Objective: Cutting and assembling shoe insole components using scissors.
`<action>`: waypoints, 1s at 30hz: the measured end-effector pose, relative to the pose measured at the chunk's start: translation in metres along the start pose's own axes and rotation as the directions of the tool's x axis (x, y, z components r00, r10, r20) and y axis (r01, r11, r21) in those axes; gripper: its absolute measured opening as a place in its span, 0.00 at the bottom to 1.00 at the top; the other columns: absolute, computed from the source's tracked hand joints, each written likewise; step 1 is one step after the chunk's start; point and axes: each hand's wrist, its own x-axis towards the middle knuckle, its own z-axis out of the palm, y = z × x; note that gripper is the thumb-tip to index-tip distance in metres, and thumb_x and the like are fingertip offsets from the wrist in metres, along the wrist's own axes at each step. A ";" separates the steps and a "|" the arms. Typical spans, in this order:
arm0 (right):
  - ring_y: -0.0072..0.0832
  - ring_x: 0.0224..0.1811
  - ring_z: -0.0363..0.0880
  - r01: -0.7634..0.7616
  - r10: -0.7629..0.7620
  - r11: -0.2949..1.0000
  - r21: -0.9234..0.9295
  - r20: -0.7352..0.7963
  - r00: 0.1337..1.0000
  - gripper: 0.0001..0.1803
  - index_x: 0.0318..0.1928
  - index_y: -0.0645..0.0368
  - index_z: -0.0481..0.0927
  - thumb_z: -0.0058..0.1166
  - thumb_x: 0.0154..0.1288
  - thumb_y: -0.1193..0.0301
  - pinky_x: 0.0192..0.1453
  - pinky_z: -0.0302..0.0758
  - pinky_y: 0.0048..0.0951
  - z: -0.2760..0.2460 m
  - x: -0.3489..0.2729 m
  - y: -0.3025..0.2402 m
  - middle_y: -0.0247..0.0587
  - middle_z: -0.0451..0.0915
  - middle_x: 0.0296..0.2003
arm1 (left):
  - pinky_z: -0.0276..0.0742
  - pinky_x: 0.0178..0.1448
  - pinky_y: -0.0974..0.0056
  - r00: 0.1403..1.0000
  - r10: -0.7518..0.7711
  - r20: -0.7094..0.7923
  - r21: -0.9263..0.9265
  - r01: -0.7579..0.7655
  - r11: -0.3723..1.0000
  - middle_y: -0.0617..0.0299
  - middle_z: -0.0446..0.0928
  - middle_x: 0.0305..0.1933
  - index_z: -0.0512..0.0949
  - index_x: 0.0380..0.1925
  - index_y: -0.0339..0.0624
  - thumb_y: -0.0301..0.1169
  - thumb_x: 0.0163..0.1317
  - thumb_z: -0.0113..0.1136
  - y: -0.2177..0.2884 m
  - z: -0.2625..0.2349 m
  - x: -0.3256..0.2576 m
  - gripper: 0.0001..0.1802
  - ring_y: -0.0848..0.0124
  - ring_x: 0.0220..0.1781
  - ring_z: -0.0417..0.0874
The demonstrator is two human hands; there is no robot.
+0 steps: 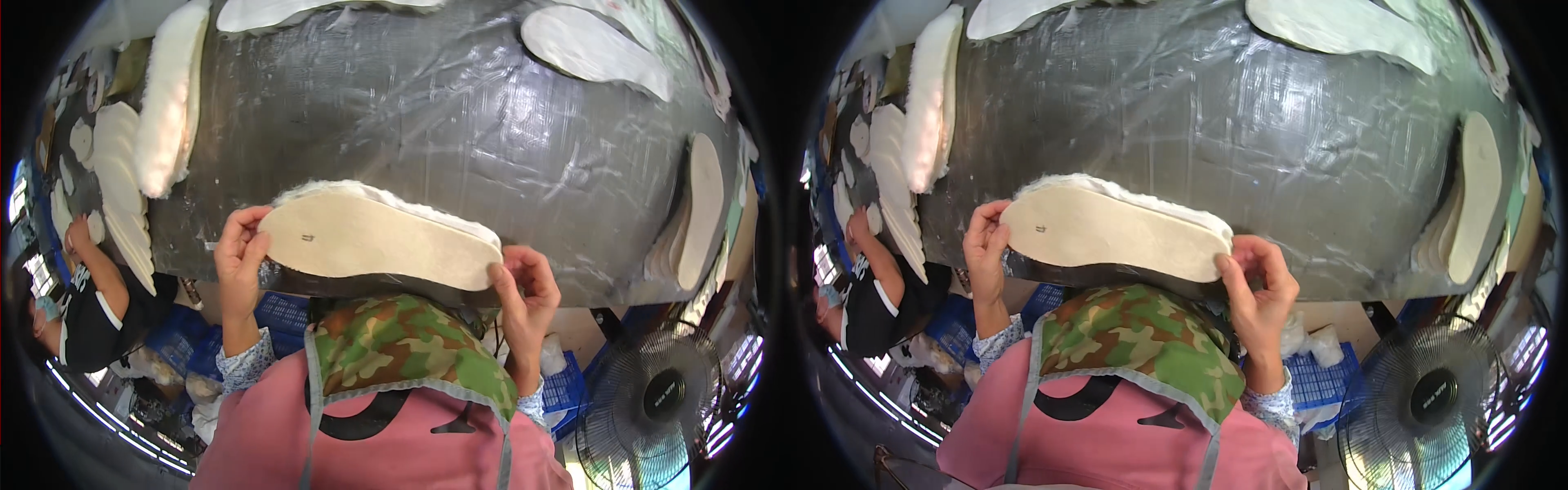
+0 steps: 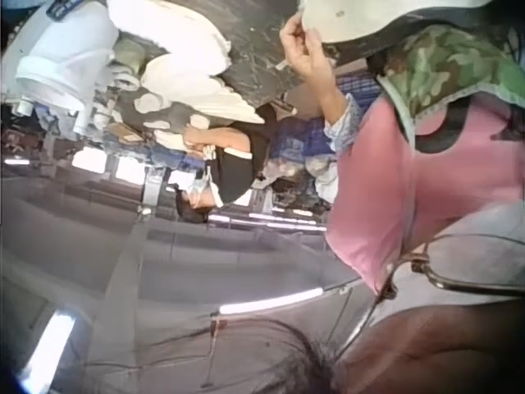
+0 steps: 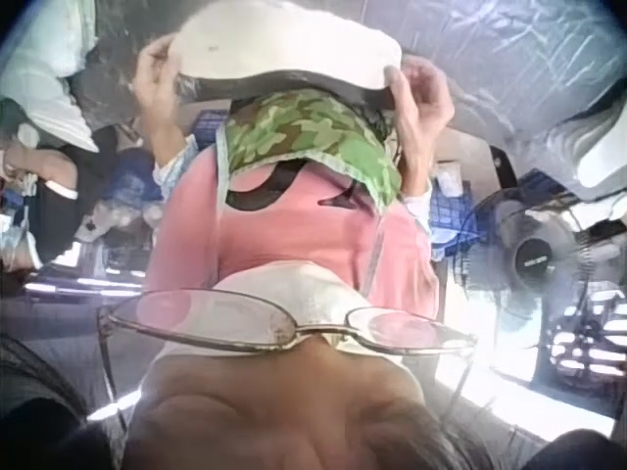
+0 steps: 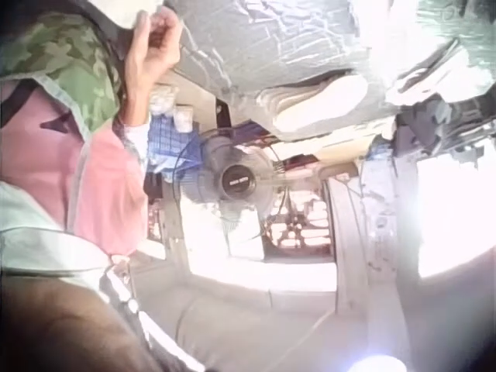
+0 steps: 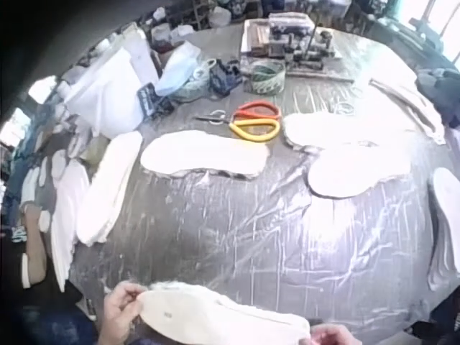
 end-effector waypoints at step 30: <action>0.13 0.30 0.70 -0.125 0.125 0.992 -0.025 -0.002 0.992 0.07 0.38 0.65 0.79 0.64 0.64 0.76 0.36 0.66 0.16 -0.004 -0.007 -0.006 0.26 0.74 0.29 | 0.68 0.43 0.76 0.999 -0.021 0.040 0.082 0.018 0.996 0.67 0.69 0.40 0.76 0.54 0.33 0.19 0.66 0.54 0.006 0.002 0.005 0.17 0.81 0.41 0.71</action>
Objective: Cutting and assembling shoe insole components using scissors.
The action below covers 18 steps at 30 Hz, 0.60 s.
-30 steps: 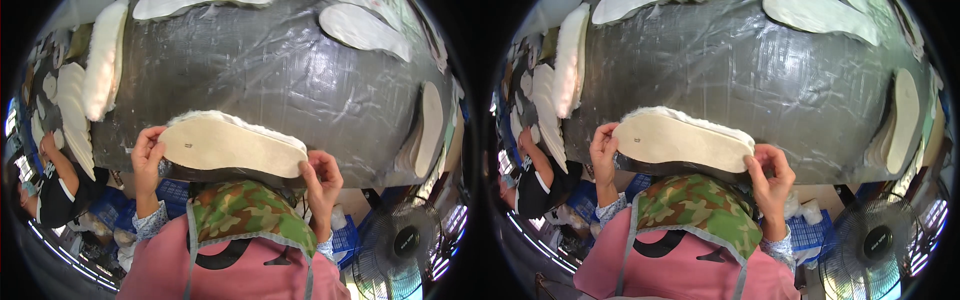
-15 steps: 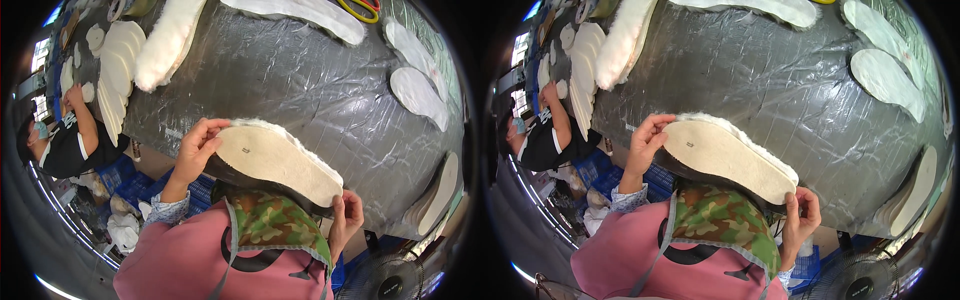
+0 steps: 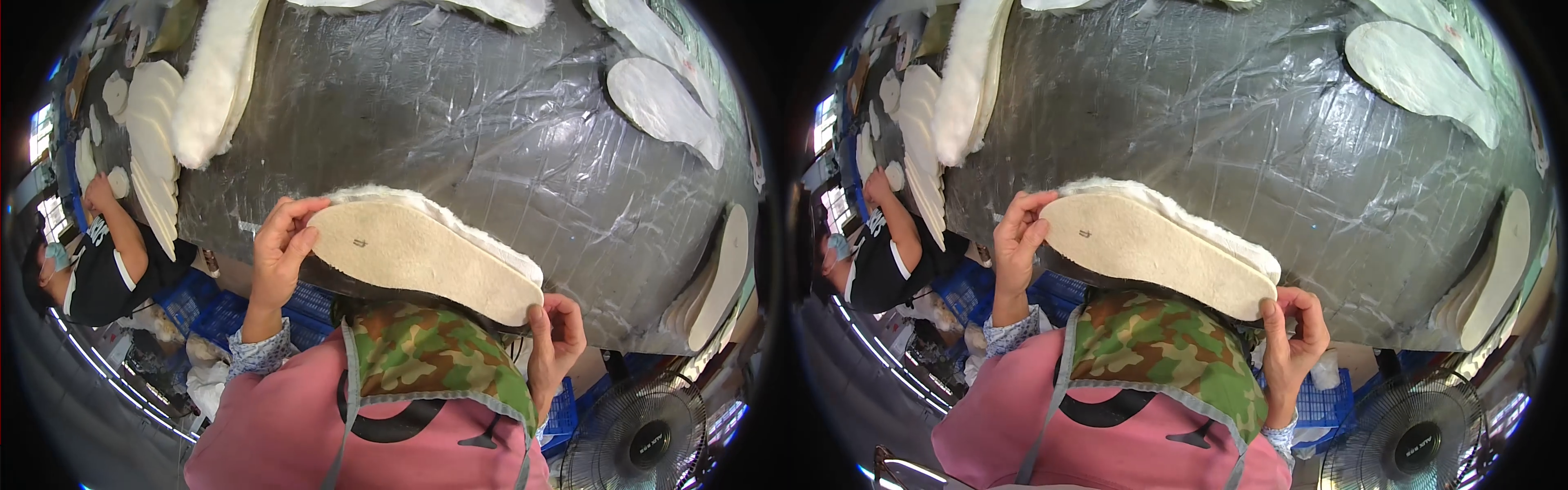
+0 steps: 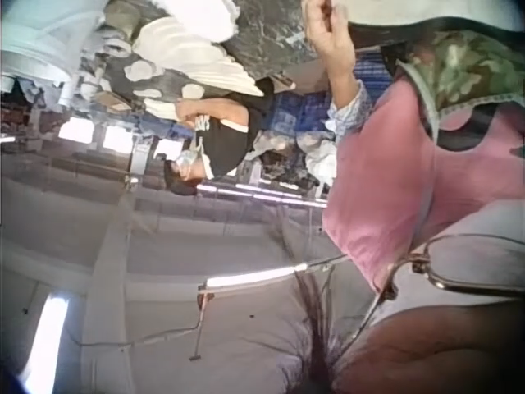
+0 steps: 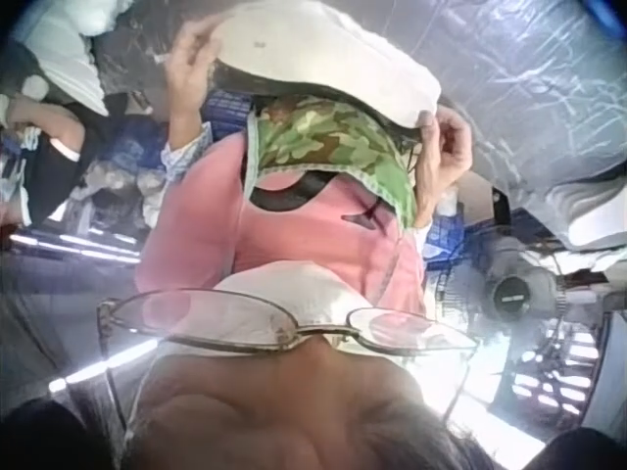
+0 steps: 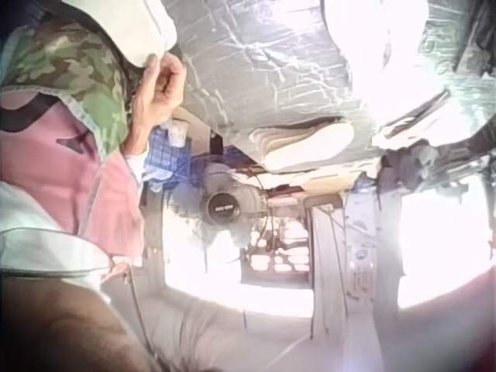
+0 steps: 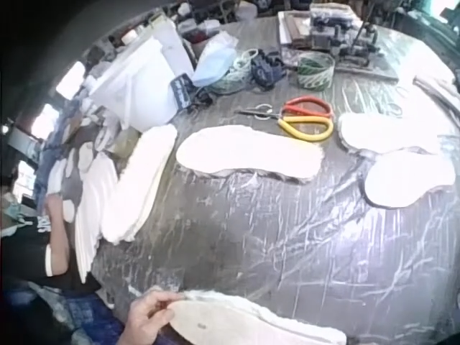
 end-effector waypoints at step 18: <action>0.16 0.35 0.70 0.077 -0.080 0.986 -0.145 -0.013 0.997 0.10 0.40 0.63 0.76 0.60 0.70 0.69 0.40 0.66 0.18 0.001 -0.006 -0.008 0.30 0.74 0.32 | 0.73 0.45 0.71 0.994 0.034 -0.100 0.166 -0.017 0.986 0.65 0.69 0.36 0.68 0.57 0.38 0.22 0.66 0.59 0.004 0.011 -0.004 0.21 0.78 0.37 0.72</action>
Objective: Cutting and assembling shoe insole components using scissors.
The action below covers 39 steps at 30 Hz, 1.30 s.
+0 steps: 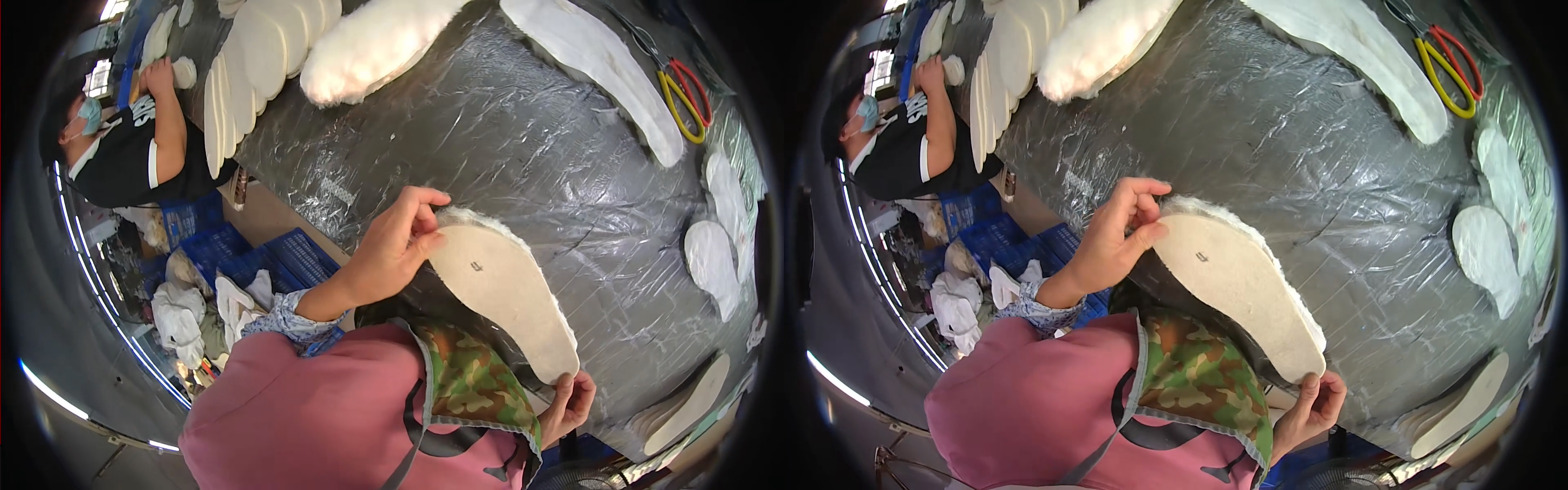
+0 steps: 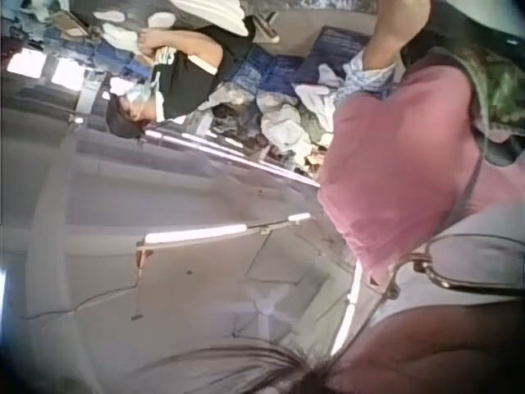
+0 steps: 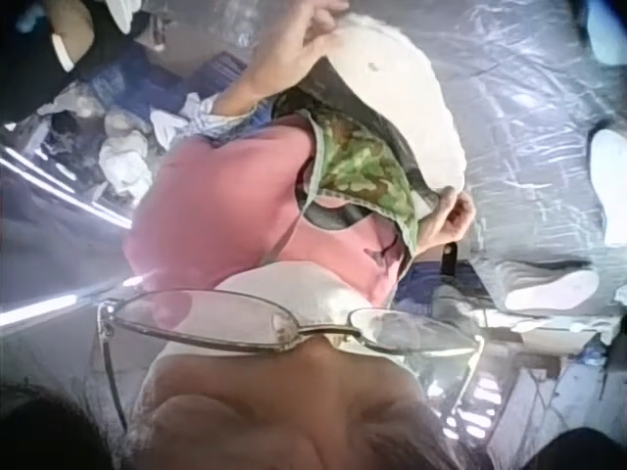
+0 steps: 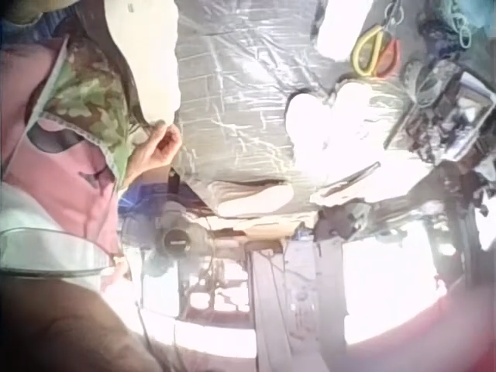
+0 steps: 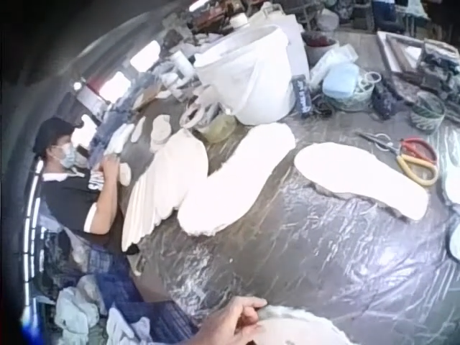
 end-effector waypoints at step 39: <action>0.20 0.40 0.69 -0.024 0.015 0.994 -0.107 -0.086 0.996 0.14 0.39 0.62 0.75 0.63 0.68 0.64 0.50 0.64 0.23 0.013 -0.005 -0.018 0.31 0.75 0.34 | 0.74 0.42 0.69 0.993 -0.020 -0.113 -0.064 0.013 0.998 0.62 0.68 0.35 0.75 0.50 0.39 0.17 0.60 0.61 -0.017 0.003 0.004 0.17 0.73 0.35 0.74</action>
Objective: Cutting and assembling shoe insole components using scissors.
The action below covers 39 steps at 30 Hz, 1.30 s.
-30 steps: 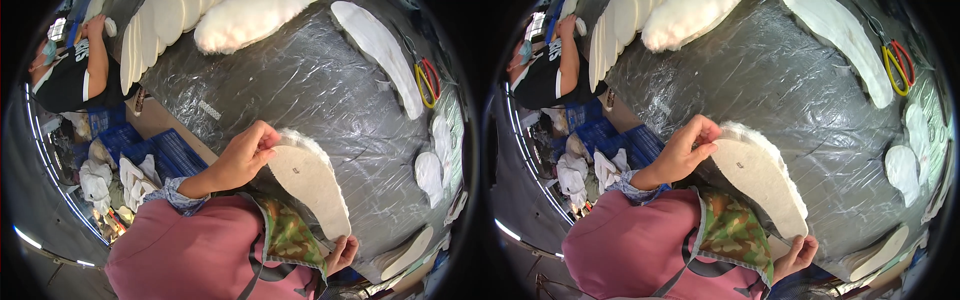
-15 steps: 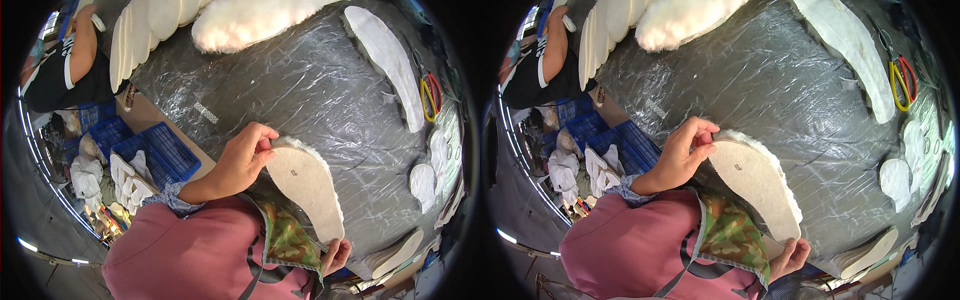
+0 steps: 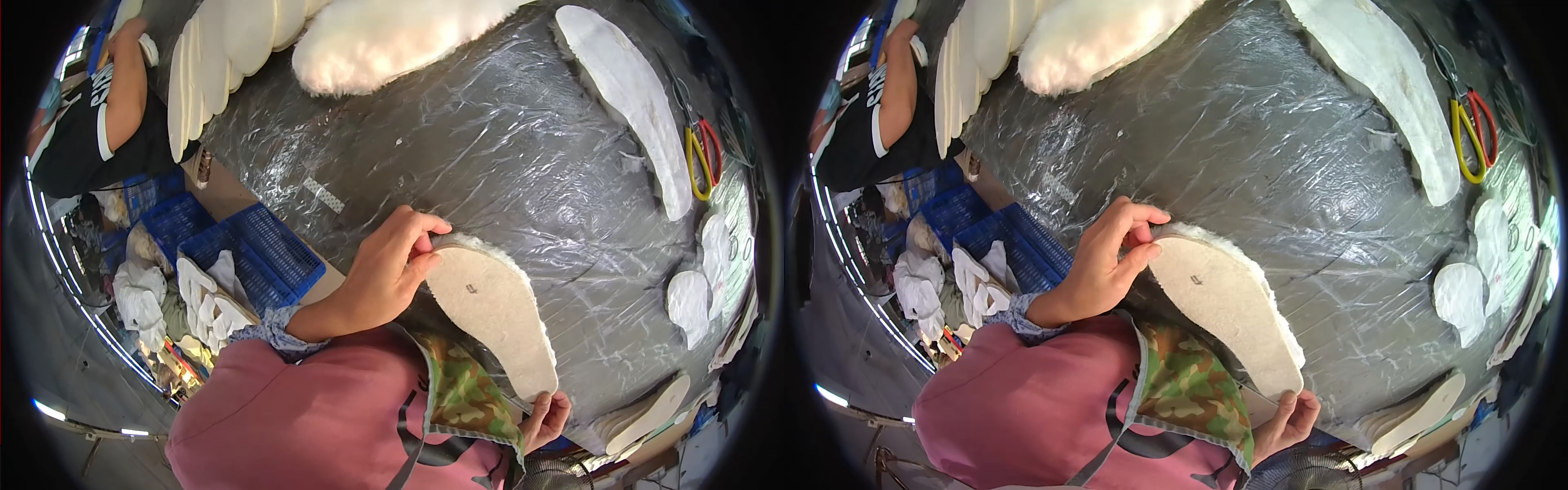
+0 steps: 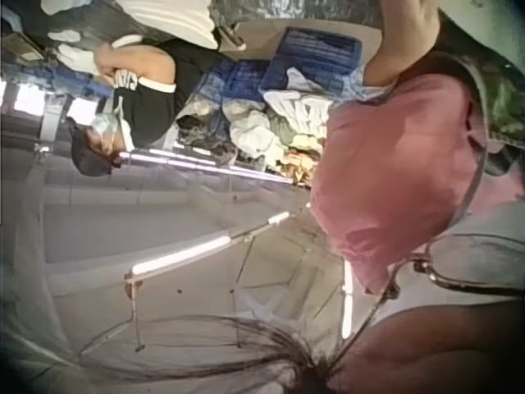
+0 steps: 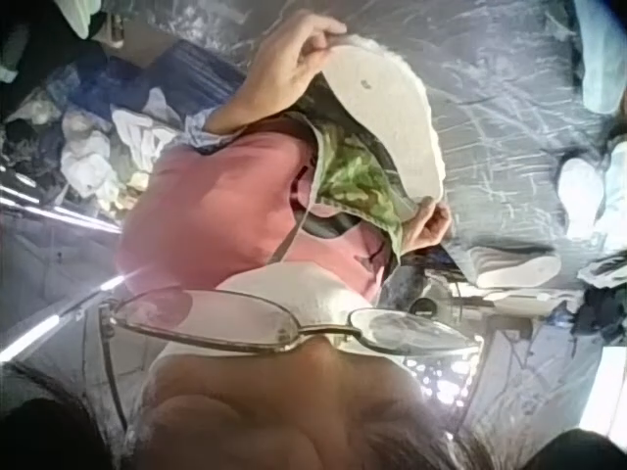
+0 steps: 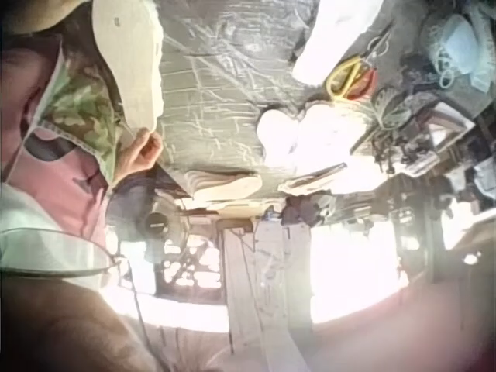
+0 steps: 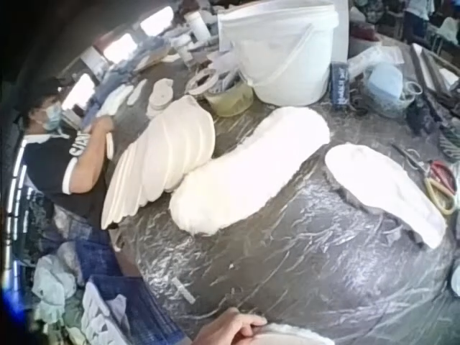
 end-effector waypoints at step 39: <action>0.13 0.33 0.70 -0.056 0.051 0.979 0.194 0.029 0.998 0.07 0.40 0.64 0.76 0.61 0.68 0.74 0.38 0.67 0.16 -0.003 0.008 0.016 0.27 0.73 0.34 | 0.62 0.59 0.53 0.861 0.346 0.372 0.454 -0.494 0.742 0.55 0.71 0.54 0.79 0.54 0.44 0.23 0.53 0.62 0.044 0.027 0.026 0.24 0.56 0.56 0.70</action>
